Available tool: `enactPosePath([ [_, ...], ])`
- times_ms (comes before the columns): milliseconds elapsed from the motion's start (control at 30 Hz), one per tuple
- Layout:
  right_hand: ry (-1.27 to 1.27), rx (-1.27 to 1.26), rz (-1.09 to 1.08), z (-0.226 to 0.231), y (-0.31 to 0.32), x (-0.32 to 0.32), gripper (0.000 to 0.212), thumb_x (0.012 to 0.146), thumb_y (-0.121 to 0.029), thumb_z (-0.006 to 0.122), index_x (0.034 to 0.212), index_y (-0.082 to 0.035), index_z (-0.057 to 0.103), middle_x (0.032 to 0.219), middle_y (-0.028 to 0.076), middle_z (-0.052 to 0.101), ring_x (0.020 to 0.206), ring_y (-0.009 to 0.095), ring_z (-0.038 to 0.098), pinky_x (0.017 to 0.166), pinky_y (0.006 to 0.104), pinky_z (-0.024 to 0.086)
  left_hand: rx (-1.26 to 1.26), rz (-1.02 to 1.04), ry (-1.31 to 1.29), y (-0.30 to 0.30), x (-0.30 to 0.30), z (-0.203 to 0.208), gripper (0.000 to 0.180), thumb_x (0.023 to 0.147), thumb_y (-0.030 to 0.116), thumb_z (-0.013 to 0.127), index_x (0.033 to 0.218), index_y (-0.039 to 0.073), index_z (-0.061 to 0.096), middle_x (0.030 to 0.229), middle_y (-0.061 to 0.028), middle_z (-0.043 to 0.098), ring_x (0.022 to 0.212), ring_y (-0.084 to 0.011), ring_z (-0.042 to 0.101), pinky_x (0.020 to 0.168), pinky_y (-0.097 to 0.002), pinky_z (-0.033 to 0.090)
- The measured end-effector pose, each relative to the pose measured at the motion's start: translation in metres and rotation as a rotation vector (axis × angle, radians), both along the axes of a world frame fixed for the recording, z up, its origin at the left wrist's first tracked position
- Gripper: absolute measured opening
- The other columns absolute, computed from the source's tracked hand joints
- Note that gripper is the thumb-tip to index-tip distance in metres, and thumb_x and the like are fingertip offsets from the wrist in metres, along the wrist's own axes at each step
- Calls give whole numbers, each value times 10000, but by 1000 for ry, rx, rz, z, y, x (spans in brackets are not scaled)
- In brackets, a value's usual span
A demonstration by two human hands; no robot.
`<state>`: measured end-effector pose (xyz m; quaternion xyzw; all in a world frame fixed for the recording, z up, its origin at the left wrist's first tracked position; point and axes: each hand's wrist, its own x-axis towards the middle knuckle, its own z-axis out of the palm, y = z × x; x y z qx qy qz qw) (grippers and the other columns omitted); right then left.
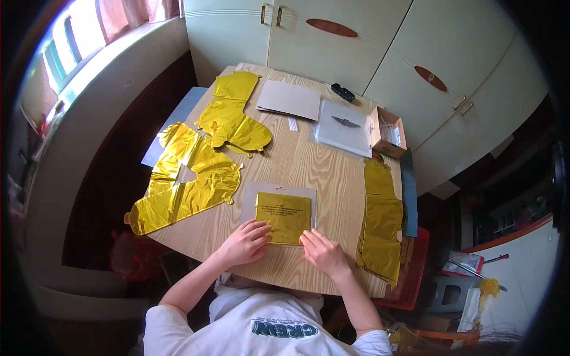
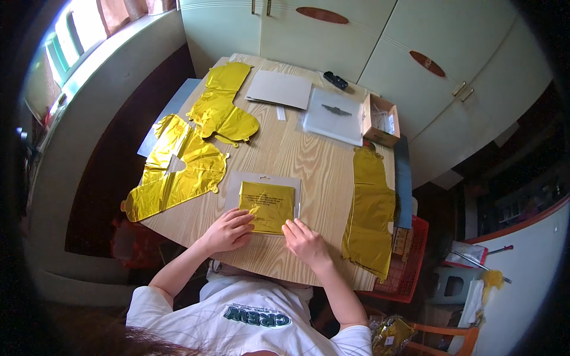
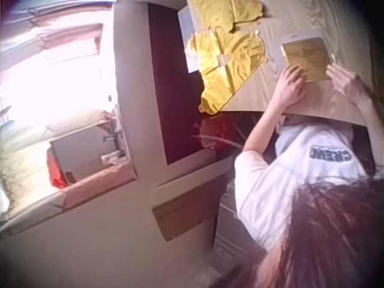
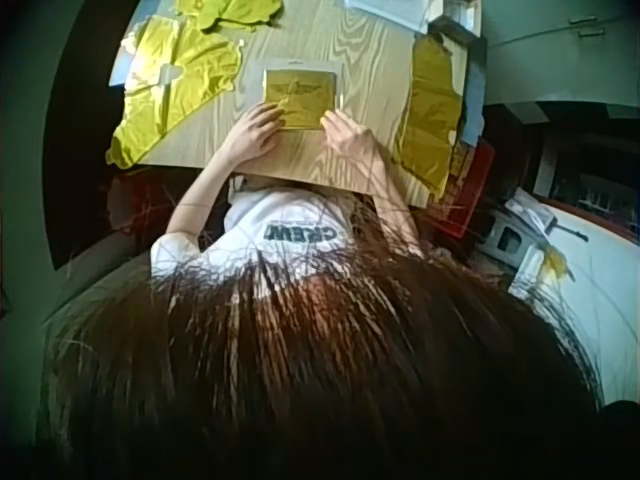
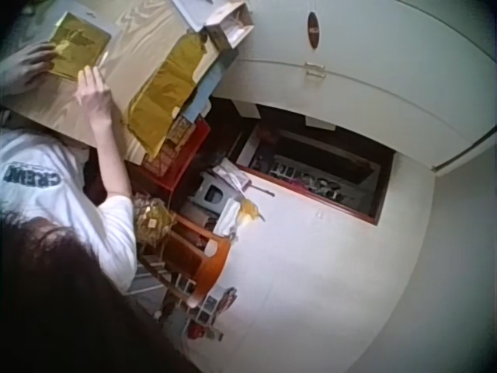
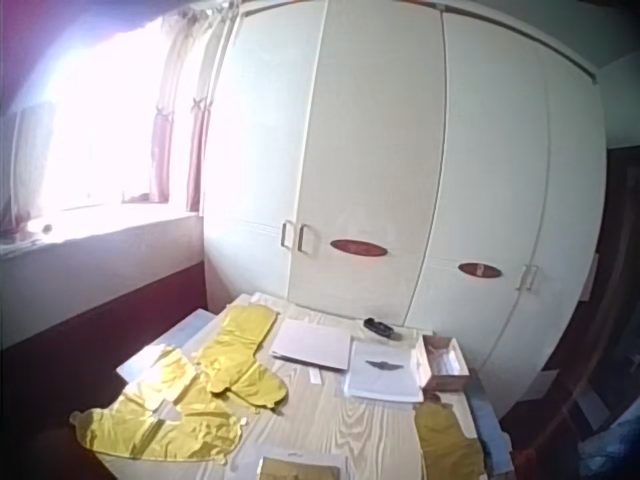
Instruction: Folding gold foil balloons at a table.
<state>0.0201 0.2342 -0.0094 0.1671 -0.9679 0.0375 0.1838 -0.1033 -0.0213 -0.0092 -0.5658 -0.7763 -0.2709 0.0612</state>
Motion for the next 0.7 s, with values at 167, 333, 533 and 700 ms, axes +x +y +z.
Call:
enactPosePath([
  [167, -3, -61, -10, 16, -20, -2, 347, 795, -211, 683, 1100, -46, 670, 1178, 96, 646, 1151, 241, 579, 1001, 388, 453, -58, 1, -71, -3, -25, 6, 384, 856, 164, 627, 1234, 104, 606, 1317, -96, 564, 1272, -312, 490, 1062, -460, 386],
  [333, -94, -108, 32, 12, -55, -12, 427, 847, -309, 656, 1183, -46, 635, 1281, 112, 593, 1253, 270, 507, 1081, 442, 372, -225, -53, 8, 23, -41, 8, 497, 929, 336, 560, 1381, 142, 491, 1489, -96, 411, 1395, -306, 355, 1130, -509, 274],
  [533, -247, -88, 6, -10, -55, -7, 579, 916, -430, 564, 1356, -56, 520, 1435, 117, 475, 1391, 286, 359, 1146, 482, 260, -342, -47, 115, 23, -47, -8, 579, 953, 520, 431, 1468, 260, 389, 1541, -53, 338, 1434, -299, 280, 1164, -537, 168],
  [700, -325, -115, 6, -11, -54, -5, 629, 930, -428, 549, 1428, -60, 437, 1484, 145, 409, 1413, 336, 311, 1148, 506, 239, -387, -37, 163, 21, -51, -13, 628, 922, 596, 422, 1485, 325, 351, 1555, -46, 316, 1444, -341, 243, 1161, -558, 150],
])
